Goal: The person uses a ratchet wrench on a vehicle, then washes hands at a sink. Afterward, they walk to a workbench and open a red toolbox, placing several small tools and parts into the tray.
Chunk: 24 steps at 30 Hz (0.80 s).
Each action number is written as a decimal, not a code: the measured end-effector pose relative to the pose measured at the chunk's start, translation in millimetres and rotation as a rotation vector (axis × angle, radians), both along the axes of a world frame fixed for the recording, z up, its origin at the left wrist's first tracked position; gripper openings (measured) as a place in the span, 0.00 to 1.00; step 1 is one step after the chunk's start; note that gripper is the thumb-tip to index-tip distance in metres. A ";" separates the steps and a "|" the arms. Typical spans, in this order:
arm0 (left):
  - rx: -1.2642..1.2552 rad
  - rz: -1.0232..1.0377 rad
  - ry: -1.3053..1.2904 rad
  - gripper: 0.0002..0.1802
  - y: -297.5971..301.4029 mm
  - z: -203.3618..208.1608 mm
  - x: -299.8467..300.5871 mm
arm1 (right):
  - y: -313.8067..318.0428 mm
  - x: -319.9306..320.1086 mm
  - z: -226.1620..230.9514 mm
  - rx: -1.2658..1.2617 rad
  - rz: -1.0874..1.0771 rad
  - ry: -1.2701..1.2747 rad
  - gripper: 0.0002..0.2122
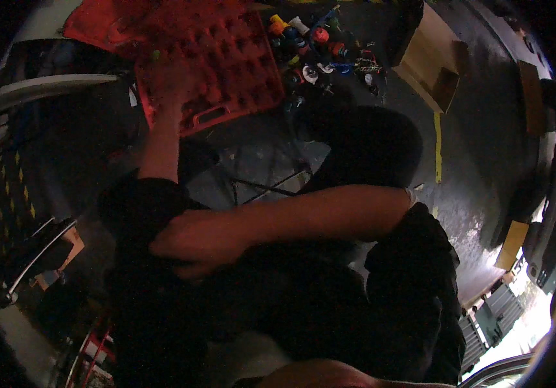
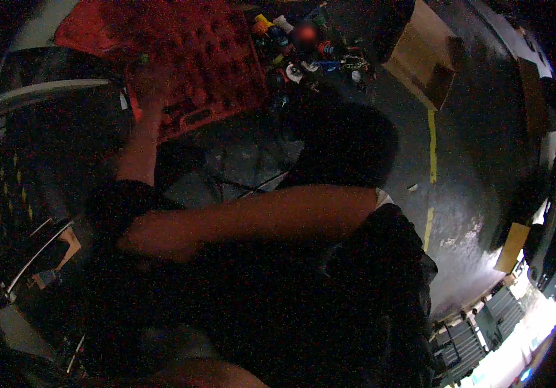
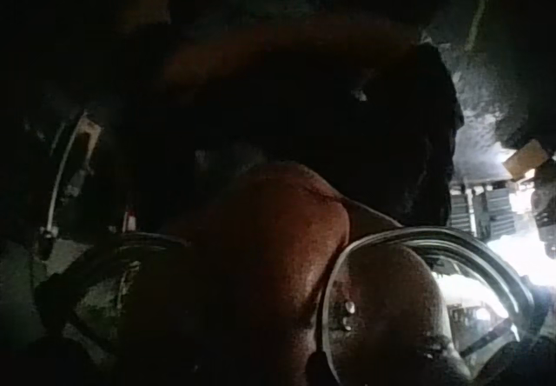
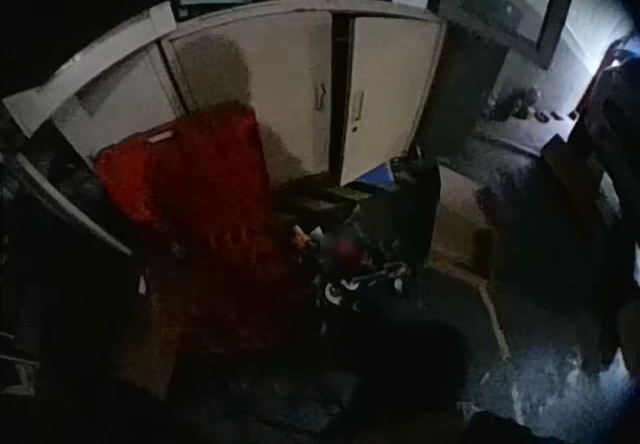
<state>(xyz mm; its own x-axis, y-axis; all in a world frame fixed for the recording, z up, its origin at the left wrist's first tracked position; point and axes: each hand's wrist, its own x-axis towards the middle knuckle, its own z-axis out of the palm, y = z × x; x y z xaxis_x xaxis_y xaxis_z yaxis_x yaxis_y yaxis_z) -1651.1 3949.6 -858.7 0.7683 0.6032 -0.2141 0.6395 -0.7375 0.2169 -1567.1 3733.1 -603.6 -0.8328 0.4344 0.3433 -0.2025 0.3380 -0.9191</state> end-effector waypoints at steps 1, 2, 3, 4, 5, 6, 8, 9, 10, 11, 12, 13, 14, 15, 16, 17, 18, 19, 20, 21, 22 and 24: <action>0.011 -0.048 -0.009 0.14 -14.0 -2.6 16.0 | -0.6 -1.1 -1.4 0.018 -0.018 0.022 0.17; 0.018 -0.113 -0.034 0.13 -29.1 -8.5 41.6 | 0.0 1.5 -6.3 0.028 -0.050 0.028 0.17; 0.029 -0.183 -0.059 0.13 -43.1 -12.7 66.7 | -0.2 5.3 -11.5 0.038 -0.082 0.033 0.17; 0.057 -0.187 -0.055 0.13 -61.5 -11.1 65.3 | -3.1 4.1 -5.9 0.051 -0.001 0.008 0.18; 0.084 -0.193 -0.047 0.12 -78.1 -10.9 62.8 | -3.4 3.2 2.4 0.067 0.074 -0.016 0.18; 0.108 -0.224 -0.051 0.12 -94.7 -10.5 75.0 | -3.4 4.2 5.5 0.078 0.132 -0.055 0.18; 0.104 -0.185 -0.052 0.12 -120.6 5.5 111.6 | -11.5 0.4 -16.7 0.070 0.133 -0.005 0.20; 0.087 -0.162 -0.069 0.12 -129.1 21.3 121.9 | -15.4 -1.0 -25.2 0.064 0.139 0.023 0.21; 0.074 -0.119 -0.070 0.12 -137.6 38.8 123.1 | -19.0 -2.2 -21.2 0.073 0.165 0.010 0.21; 0.106 -0.152 -0.134 0.14 -140.8 53.8 125.4 | -19.9 -1.1 -16.7 0.083 0.182 -0.012 0.22; 0.149 -0.184 -0.199 0.15 -139.0 73.2 128.6 | -18.5 1.6 -12.4 0.101 0.202 -0.037 0.23; 0.176 -0.187 -0.249 0.17 -138.9 98.7 130.2 | -18.4 2.5 -12.2 0.050 0.216 -0.013 0.24; 0.201 -0.184 -0.290 0.18 -140.8 129.4 124.0 | -21.2 -1.4 -12.5 -0.003 0.238 0.020 0.25; 0.231 -0.178 -0.329 0.19 -141.8 155.9 114.9 | -24.7 -5.8 -13.0 -0.051 0.264 0.054 0.26; 0.202 -0.179 -0.334 0.19 -141.7 172.2 106.9 | -30.0 -8.1 -17.9 -0.081 0.234 0.108 0.26; 0.174 -0.181 -0.337 0.19 -139.9 187.8 98.3 | -36.6 -9.2 -23.3 -0.110 0.204 0.165 0.27; 0.144 -0.187 -0.346 0.19 -137.7 199.4 91.3 | -38.7 -7.6 -28.2 -0.140 0.169 0.217 0.28; 0.132 -0.159 -0.335 0.19 -137.1 212.0 85.1 | -39.3 -5.8 -33.8 -0.170 0.154 0.243 0.28; 0.116 -0.126 -0.323 0.19 -138.6 224.6 76.9 | -40.7 -4.1 -36.0 -0.204 0.143 0.270 0.28; 0.099 -0.084 -0.305 0.19 -138.5 229.0 66.7 | -43.1 -3.0 -37.8 -0.242 0.141 0.301 0.28; 0.120 -0.075 -0.307 0.18 -133.8 223.0 55.7 | -40.7 0.9 -43.0 -0.234 0.165 0.218 0.26; 0.168 -0.046 -0.322 0.18 -124.0 209.6 36.3 | -24.3 16.6 -55.9 -0.213 0.224 0.039 0.22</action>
<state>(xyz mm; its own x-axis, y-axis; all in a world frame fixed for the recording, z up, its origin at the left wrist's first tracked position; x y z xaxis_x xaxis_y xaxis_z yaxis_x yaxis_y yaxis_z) -1614.8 3825.6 -649.1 0.8071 0.5729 0.1426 0.5236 -0.8062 0.2754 -1550.6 3708.8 -659.5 -0.9037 0.3074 0.2981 -0.2870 0.0817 -0.9544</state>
